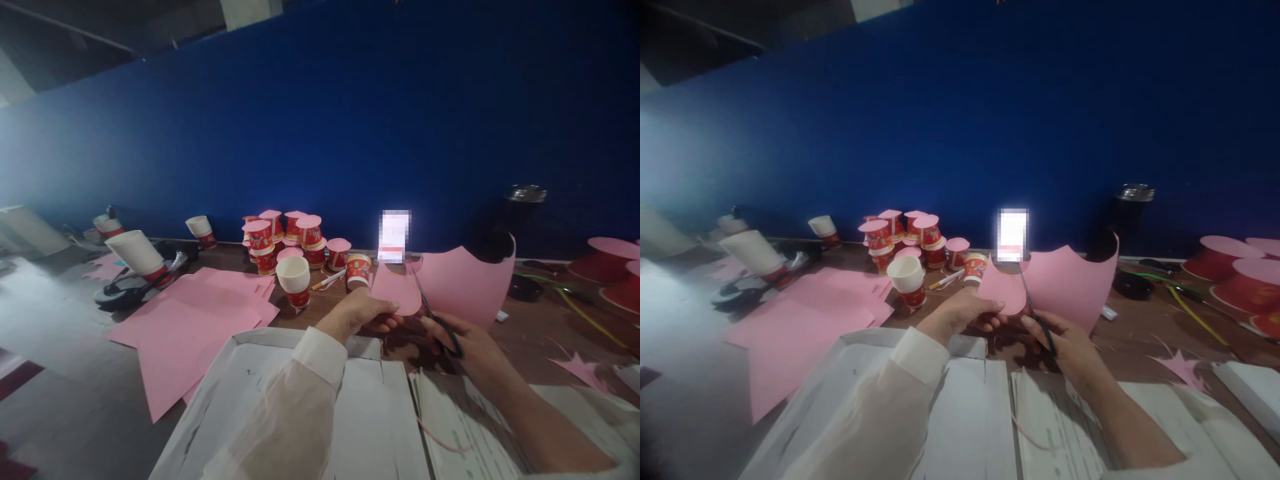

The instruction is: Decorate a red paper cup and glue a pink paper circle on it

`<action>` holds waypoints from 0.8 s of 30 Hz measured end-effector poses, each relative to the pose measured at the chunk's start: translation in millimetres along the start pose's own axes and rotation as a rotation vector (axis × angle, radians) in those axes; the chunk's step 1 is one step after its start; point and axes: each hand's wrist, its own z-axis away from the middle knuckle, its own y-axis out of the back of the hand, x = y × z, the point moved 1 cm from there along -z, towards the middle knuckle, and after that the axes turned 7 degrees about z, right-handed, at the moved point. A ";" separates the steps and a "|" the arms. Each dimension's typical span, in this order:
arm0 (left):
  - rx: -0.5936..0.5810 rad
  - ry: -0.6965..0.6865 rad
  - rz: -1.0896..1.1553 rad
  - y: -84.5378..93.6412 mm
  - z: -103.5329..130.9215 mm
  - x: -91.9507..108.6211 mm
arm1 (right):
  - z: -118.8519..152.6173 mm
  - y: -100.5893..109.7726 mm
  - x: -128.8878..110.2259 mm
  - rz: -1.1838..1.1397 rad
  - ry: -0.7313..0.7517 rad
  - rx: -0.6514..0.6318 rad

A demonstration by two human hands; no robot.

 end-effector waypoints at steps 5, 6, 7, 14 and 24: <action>0.007 -0.008 -0.003 1.0 -1.3 -0.9 | 1.3 0.7 -2.5 0.052 0.038 0.004; 0.007 -0.010 -0.003 1.1 -1.6 -1.2 | 1.3 0.7 -2.5 0.043 0.033 0.003; 0.009 -0.010 -0.004 1.3 -1.9 -1.3 | 1.3 0.7 -2.5 0.038 0.028 0.005; 0.002 -0.009 0.002 1.5 0.3 0.7 | 5.0 -0.7 -6.8 0.032 0.011 0.005; -0.002 -0.022 0.006 4.2 -1.7 -0.9 | 6.9 0.1 -9.0 0.045 0.020 0.027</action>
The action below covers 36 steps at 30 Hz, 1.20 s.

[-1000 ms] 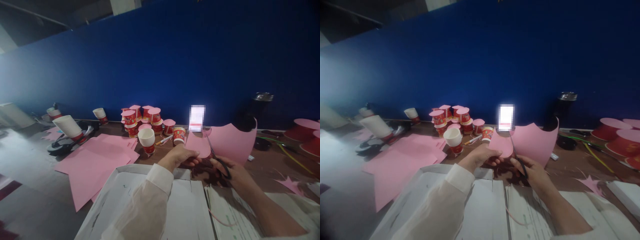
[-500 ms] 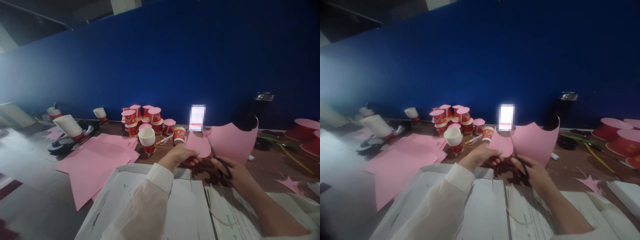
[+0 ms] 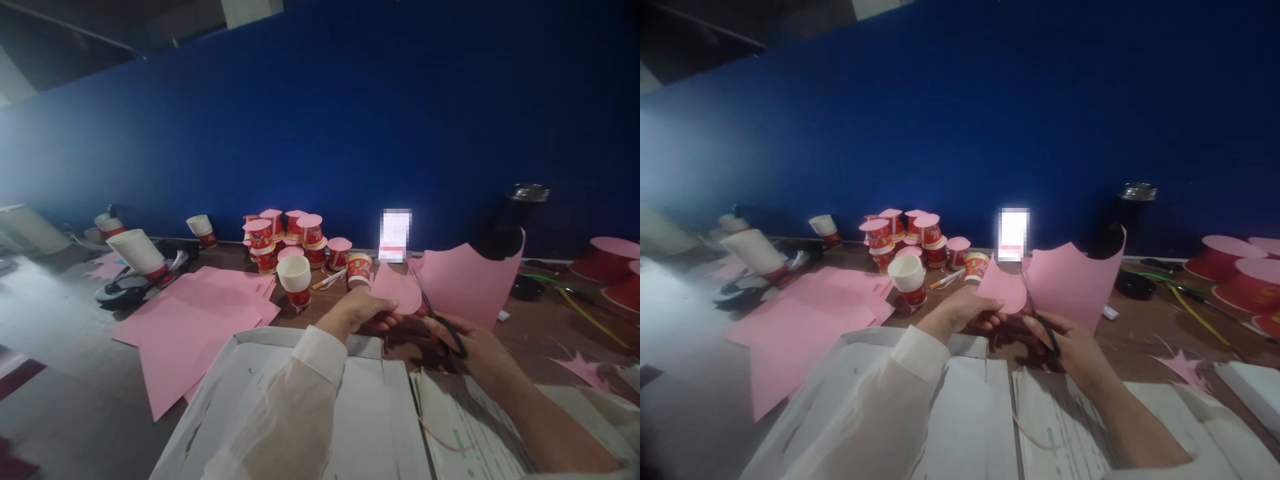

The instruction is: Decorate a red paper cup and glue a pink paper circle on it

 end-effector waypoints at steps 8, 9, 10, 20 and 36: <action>0.002 -0.001 0.007 -0.9 2.2 1.5 | -1.4 -0.7 2.3 -0.064 -0.049 0.025; 0.000 -0.005 0.007 -0.8 1.8 1.4 | -1.9 -0.5 2.9 -0.061 -0.050 0.026; -0.001 -0.008 0.006 -0.5 1.3 1.2 | -2.4 -0.2 3.5 -0.057 -0.044 0.026; 0.006 -0.022 0.002 0.6 0.4 0.7 | 0.9 0.9 -0.8 -0.001 -0.022 0.027; 0.050 -0.051 -0.001 3.5 -7.5 -2.8 | -4.1 5.1 4.4 0.060 0.036 0.025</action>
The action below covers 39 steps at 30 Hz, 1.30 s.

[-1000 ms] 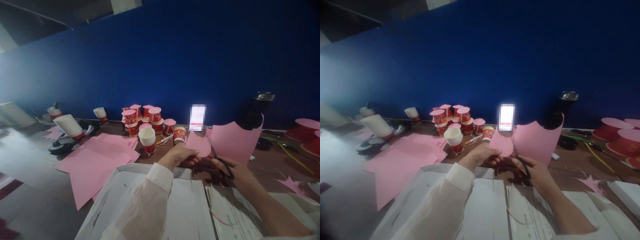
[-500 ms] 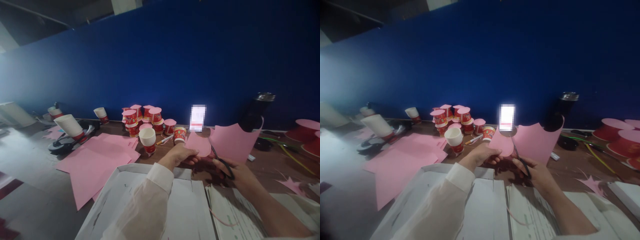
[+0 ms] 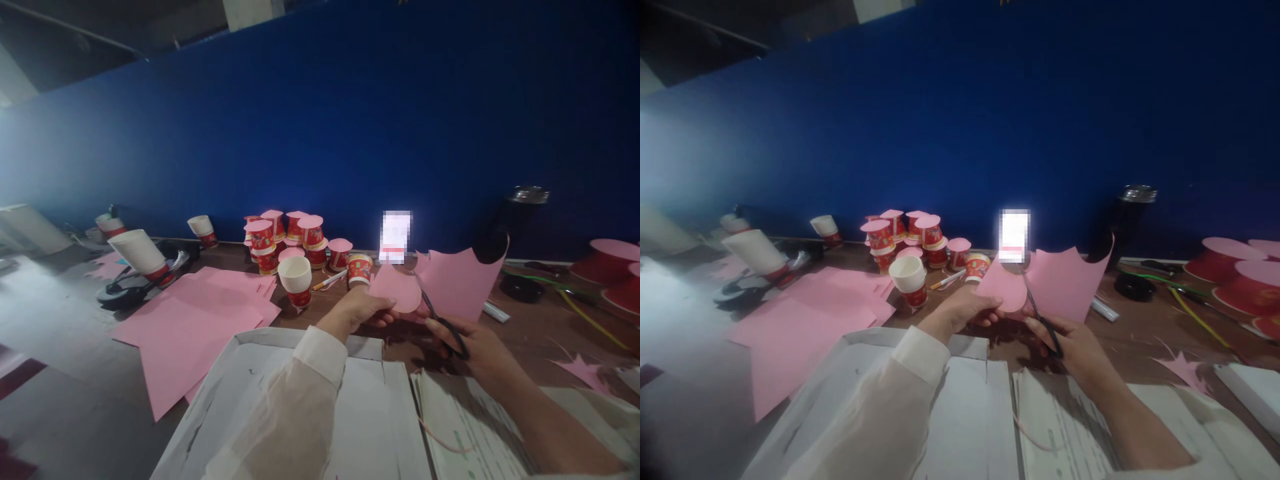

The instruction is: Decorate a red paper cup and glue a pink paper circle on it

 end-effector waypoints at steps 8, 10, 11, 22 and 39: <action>0.017 -0.047 0.007 2.1 -2.6 -2.1 | -2.8 4.2 -2.8 0.032 -0.025 -0.022; 0.028 -0.054 0.000 2.1 -2.1 -1.3 | -3.7 4.5 -1.9 0.027 -0.031 -0.038; 0.034 -0.059 -0.005 1.9 -1.8 -0.8 | -3.3 4.2 -2.1 0.021 -0.029 -0.031; 0.067 -0.096 -0.059 1.6 2.7 4.2 | 5.4 0.0 -9.4 0.051 0.024 0.042; 0.118 -0.145 0.047 4.3 -7.1 -4.2 | 3.6 0.5 -5.6 -0.037 -0.024 0.028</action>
